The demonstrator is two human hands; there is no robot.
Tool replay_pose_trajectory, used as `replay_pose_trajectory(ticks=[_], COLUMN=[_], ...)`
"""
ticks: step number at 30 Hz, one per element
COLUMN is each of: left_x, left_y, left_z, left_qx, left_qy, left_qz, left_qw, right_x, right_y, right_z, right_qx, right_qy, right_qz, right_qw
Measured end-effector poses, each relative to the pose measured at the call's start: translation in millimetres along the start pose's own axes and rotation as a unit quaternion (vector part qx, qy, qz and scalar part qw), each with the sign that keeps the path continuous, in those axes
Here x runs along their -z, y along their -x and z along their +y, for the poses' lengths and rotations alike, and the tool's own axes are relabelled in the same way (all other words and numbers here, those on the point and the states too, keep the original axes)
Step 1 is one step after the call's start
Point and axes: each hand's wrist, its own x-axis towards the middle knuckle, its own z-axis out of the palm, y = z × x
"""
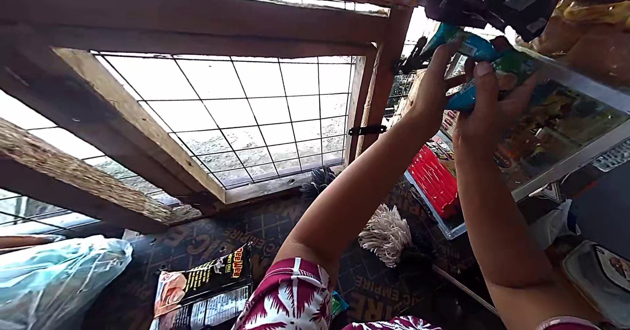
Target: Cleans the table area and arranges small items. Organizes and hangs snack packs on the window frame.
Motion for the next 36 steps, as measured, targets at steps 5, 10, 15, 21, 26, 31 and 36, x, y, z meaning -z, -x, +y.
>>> replay_pose_trajectory(ticks=[5,10,15,21,26,31,36], left_x=[-4,-12,-12,-2,13,27,35], left_y=[-1,7,-2,16,32,32,35], left_z=[-16,-20,-20,-31,-35,-34,-37], left_qx=[-0.037,-0.064,-0.04,-0.008,0.022,0.039,0.071], left_qy=[0.007,-0.021,0.023,0.012,-0.016,-0.034,-0.042], left_qz=[0.022,0.023,0.039,0.084,0.095,0.059,0.045], left_qw=[0.999,0.997,0.998,0.996,0.995,0.997,0.996], right_x=[1,5,5,6,-3,-16,-14], right_y=[-5,-6,-9,-13,-21,-31,-39], right_z=[2,-4,-2,19,27,41,39], right_qx=[-0.029,-0.026,-0.073,-0.121,-0.112,-0.072,-0.149], right_qy=[-0.017,-0.046,-0.047,0.068,0.146,0.145,0.227], right_qz=[0.021,0.008,0.015,-0.049,-0.074,-0.058,-0.112], right_qw=[0.999,0.999,0.996,0.989,0.98,0.985,0.956])
